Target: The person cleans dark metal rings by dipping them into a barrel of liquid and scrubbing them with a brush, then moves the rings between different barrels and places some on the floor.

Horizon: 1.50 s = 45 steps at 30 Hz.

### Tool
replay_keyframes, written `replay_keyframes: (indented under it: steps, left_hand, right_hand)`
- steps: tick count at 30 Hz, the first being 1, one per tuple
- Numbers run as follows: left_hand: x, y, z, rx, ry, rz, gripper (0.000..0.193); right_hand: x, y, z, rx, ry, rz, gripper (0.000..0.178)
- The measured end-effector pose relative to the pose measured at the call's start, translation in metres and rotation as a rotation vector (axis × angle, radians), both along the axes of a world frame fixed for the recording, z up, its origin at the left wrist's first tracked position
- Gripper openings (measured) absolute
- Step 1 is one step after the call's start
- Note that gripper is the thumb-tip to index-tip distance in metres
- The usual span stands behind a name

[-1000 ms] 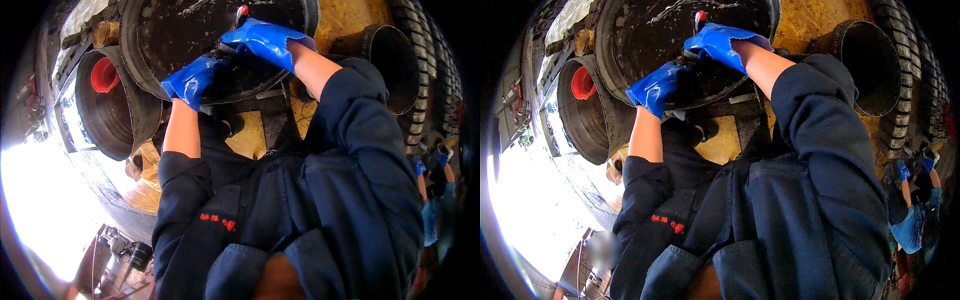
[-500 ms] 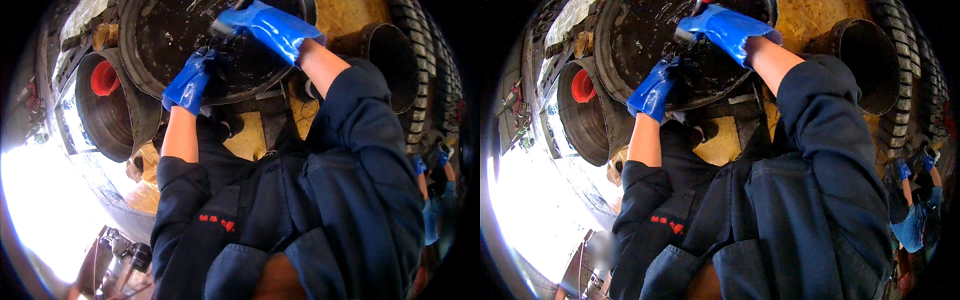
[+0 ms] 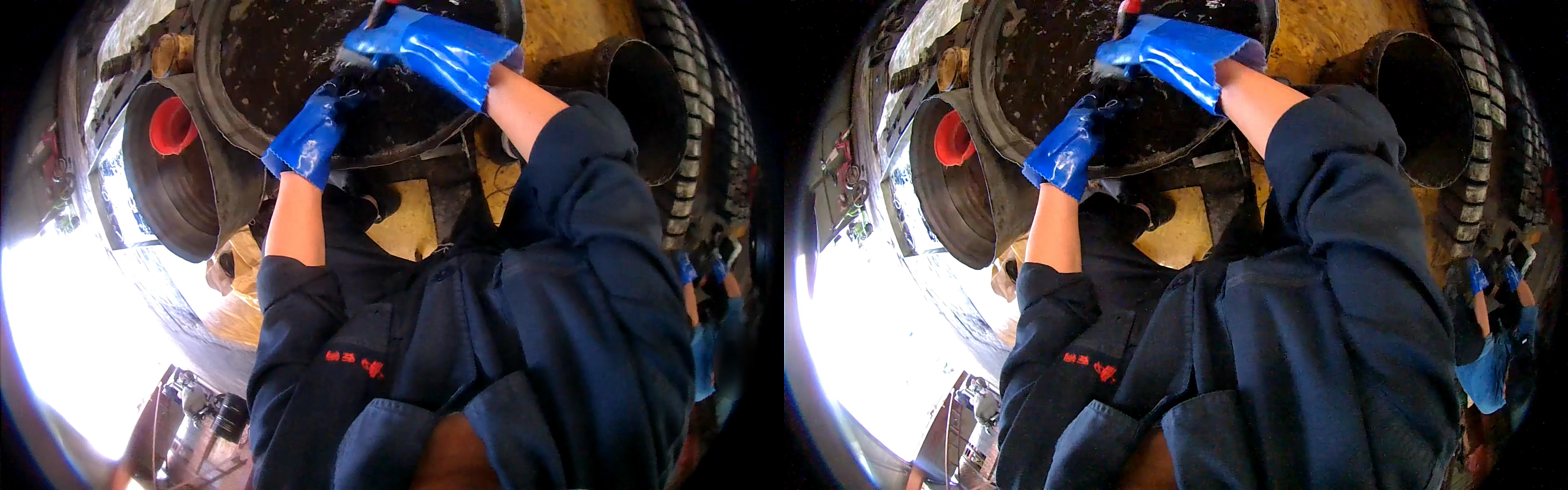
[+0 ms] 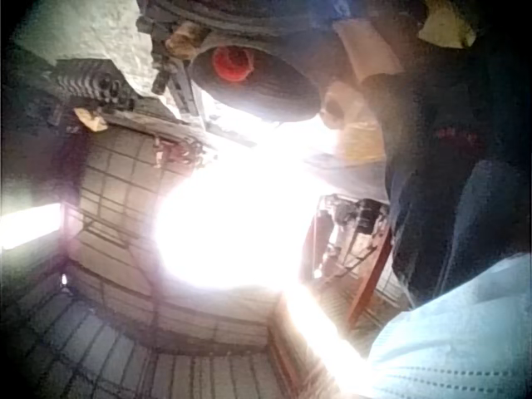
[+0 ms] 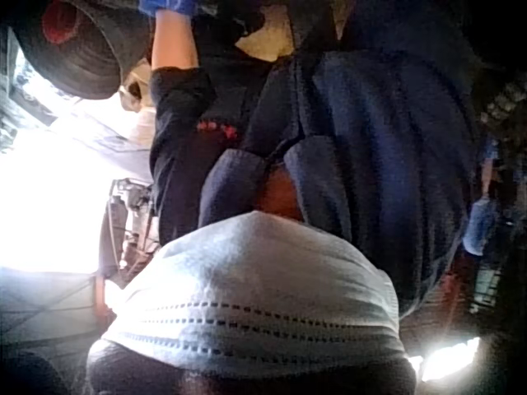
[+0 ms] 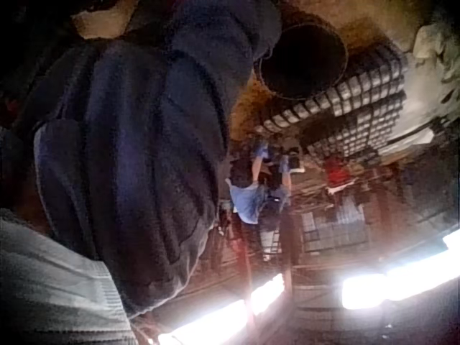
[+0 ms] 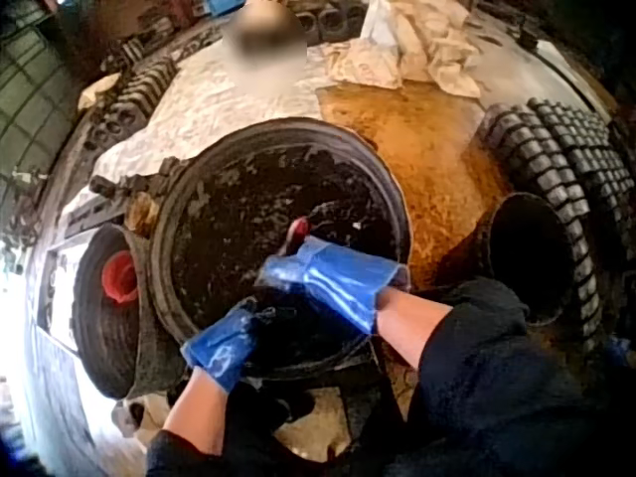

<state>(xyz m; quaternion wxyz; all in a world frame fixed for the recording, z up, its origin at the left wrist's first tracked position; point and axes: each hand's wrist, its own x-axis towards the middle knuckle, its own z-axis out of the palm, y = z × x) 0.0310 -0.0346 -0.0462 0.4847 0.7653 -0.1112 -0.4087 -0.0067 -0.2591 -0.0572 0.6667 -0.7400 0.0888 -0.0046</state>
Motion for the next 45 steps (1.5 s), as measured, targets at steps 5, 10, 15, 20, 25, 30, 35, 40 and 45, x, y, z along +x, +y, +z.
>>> replay_keyframes:
  steps: [5, 10, 15, 20, 25, 30, 35, 40, 45]
  left_hand:
    - [0.002, -0.008, 0.008, -0.004, 0.049, -0.054, 0.047]
    - [-0.001, -0.002, 0.014, -0.009, 0.096, -0.059, 0.047]
    - [0.002, -0.007, 0.013, -0.01, 0.132, -0.093, 0.047]
    - [0.0, -0.007, 0.011, -0.01, 0.118, -0.052, 0.047]
    - [-0.001, -0.018, 0.008, -0.035, 0.138, -0.009, 0.047]
    - [-0.007, -0.029, 0.026, -0.097, 0.251, 0.023, 0.047]
    - [-0.003, -0.002, -0.013, -0.01, 0.181, 0.096, 0.045]
    - [-0.005, 0.004, -0.001, 0.008, 0.113, 0.074, 0.045]
    - [-0.005, 0.005, 0.003, -0.001, 0.095, 0.07, 0.044]
  right_hand:
    - [0.027, 0.01, -0.038, -0.289, 0.23, 0.151, 0.05]
    - [0.024, -0.004, -0.015, -0.432, 0.39, 0.083, 0.049]
    - [-0.006, -0.018, -0.015, -0.316, 0.341, 0.12, 0.043]
    - [-0.024, -0.003, 0.041, -0.277, 0.312, 0.125, 0.054]
    - [-0.007, -0.012, 0.024, -0.196, 0.233, -0.198, 0.05]
    - [0.005, -0.041, -0.003, -0.269, 0.197, -0.149, 0.05]
    - [0.008, -0.029, -0.002, -0.134, 0.15, 0.013, 0.051]
    - [0.01, 0.004, 0.009, -0.165, 0.222, 0.222, 0.054]
    - [0.018, 0.0, -0.013, -0.362, 0.292, 0.068, 0.052]
